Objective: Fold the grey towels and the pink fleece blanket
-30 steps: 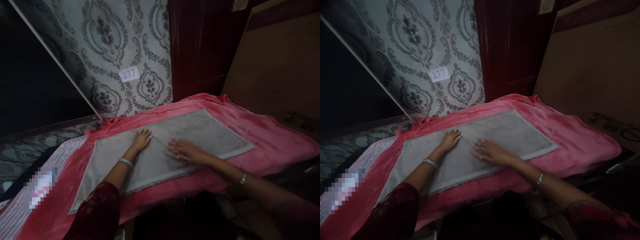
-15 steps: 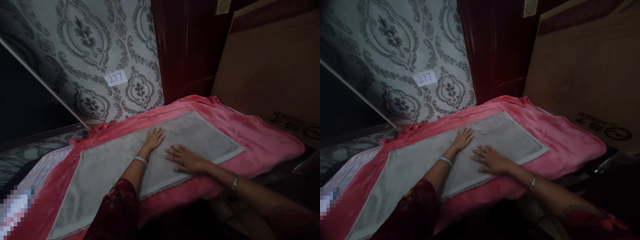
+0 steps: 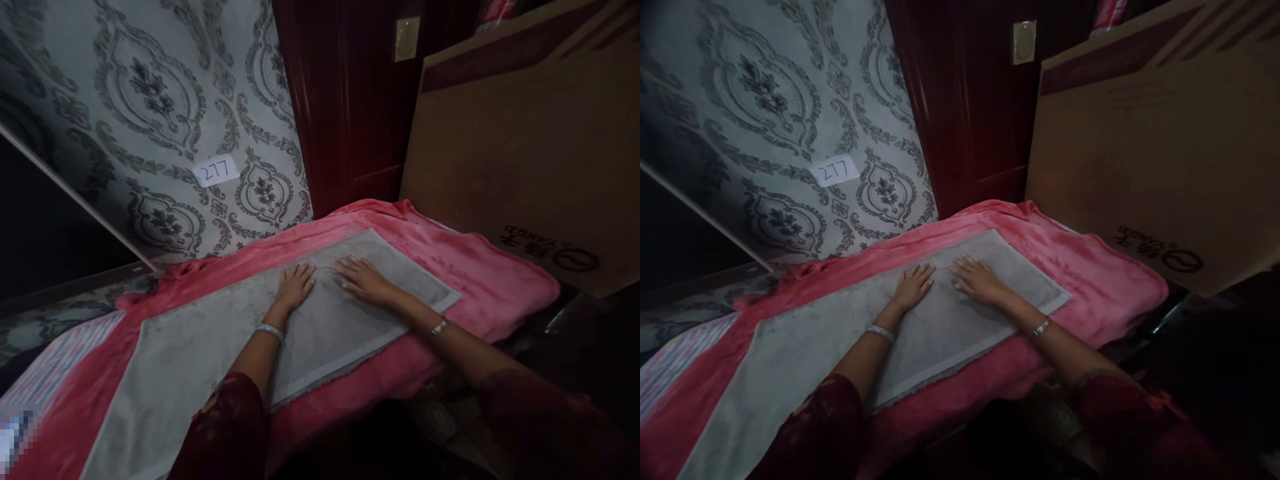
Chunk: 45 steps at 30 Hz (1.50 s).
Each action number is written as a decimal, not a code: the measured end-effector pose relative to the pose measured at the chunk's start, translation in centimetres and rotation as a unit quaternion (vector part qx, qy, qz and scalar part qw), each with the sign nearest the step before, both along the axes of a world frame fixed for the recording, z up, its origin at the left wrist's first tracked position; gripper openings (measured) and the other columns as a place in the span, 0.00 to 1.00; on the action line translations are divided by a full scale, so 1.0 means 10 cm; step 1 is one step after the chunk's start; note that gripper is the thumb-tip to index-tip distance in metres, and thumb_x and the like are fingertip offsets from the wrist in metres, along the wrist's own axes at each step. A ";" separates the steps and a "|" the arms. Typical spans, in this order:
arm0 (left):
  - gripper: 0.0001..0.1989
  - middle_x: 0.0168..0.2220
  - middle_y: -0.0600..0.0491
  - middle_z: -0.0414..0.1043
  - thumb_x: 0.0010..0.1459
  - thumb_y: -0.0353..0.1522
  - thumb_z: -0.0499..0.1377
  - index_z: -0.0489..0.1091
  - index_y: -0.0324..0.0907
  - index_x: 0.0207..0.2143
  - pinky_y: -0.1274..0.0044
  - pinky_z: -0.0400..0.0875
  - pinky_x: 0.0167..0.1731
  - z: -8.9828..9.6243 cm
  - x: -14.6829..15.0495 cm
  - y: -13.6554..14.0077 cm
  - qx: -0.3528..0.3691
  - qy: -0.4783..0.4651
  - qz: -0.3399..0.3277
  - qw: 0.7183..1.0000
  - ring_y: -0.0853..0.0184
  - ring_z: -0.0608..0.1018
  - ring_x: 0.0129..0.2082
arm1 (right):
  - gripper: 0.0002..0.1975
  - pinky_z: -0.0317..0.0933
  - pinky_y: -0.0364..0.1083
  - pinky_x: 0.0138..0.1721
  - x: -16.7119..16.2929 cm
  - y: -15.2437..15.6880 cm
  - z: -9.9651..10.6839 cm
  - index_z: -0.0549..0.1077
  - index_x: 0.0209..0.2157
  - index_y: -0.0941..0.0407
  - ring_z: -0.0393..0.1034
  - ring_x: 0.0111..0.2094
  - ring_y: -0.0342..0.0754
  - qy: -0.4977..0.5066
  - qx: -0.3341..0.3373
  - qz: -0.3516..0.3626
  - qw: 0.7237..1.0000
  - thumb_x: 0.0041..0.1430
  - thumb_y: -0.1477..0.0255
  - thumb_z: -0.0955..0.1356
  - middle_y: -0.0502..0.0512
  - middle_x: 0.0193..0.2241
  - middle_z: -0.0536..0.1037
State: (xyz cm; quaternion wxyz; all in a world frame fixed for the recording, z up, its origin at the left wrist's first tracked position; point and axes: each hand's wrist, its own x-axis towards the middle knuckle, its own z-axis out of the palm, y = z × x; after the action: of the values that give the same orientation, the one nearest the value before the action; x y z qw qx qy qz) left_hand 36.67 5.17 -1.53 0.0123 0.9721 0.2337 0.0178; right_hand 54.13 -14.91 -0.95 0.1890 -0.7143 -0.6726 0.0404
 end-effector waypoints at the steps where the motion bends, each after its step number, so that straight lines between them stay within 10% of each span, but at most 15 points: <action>1: 0.28 0.73 0.53 0.48 0.71 0.45 0.41 0.52 0.55 0.71 0.49 0.44 0.67 0.00 0.00 0.00 -0.002 0.001 0.002 1.000 0.54 0.51 0.72 | 0.31 0.40 0.68 0.67 0.07 0.05 -0.05 0.54 0.71 0.49 0.39 0.72 0.61 -0.022 -0.016 -0.022 0.999 0.71 0.55 0.57 0.58 0.71 0.50; 14: 0.28 0.72 0.53 0.51 0.70 0.44 0.41 0.53 0.54 0.70 0.49 0.47 0.67 -0.02 0.04 0.05 0.015 -0.008 0.000 1.000 0.54 0.52 0.72 | 0.40 0.42 0.66 0.68 -0.38 -0.81 -0.48 0.51 0.72 0.55 0.40 0.72 0.61 -0.002 -0.060 -0.024 0.998 0.68 0.46 0.56 0.65 0.71 0.47; 22: 0.28 0.73 0.54 0.48 0.70 0.43 0.40 0.52 0.54 0.71 0.51 0.47 0.67 0.05 0.06 0.04 0.017 0.006 0.008 1.000 0.55 0.51 0.73 | 0.33 0.38 0.66 0.68 0.14 -0.18 0.03 0.51 0.72 0.54 0.36 0.72 0.61 -0.017 -0.011 -0.229 0.973 0.72 0.54 0.54 0.62 0.72 0.45; 29: 0.29 0.73 0.55 0.45 0.71 0.43 0.38 0.50 0.53 0.71 0.51 0.46 0.67 0.05 0.11 0.07 0.020 0.026 0.013 0.999 0.55 0.49 0.73 | 0.36 0.37 0.67 0.68 0.21 -0.34 -0.21 0.49 0.72 0.52 0.35 0.72 0.61 -0.036 -0.105 -0.280 0.954 0.70 0.51 0.55 0.60 0.73 0.41; 38: 0.29 0.73 0.53 0.47 0.70 0.42 0.40 0.52 0.51 0.71 0.50 0.47 0.67 0.05 0.12 0.06 0.022 0.017 0.009 1.000 0.54 0.50 0.73 | 0.35 0.42 0.61 0.68 0.30 -1.10 -0.45 0.59 0.69 0.59 0.45 0.71 0.61 -0.044 -0.050 -0.381 0.922 0.69 0.52 0.58 0.67 0.70 0.54; 45: 0.28 0.73 0.52 0.49 0.70 0.41 0.41 0.54 0.50 0.70 0.49 0.48 0.66 0.06 0.09 0.04 0.011 -0.006 0.003 1.000 0.52 0.52 0.72 | 0.21 0.58 0.51 0.57 0.66 -1.29 -0.24 0.75 0.55 0.62 0.70 0.53 0.57 -0.001 0.003 -0.450 0.893 0.66 0.69 0.63 0.68 0.51 0.78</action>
State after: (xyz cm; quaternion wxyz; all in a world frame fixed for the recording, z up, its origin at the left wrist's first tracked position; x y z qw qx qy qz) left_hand 37.57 5.61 -0.92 0.0031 0.9713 0.2362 0.0262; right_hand 60.77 -27.85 -3.37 0.1882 -0.9400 -0.2798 -0.0519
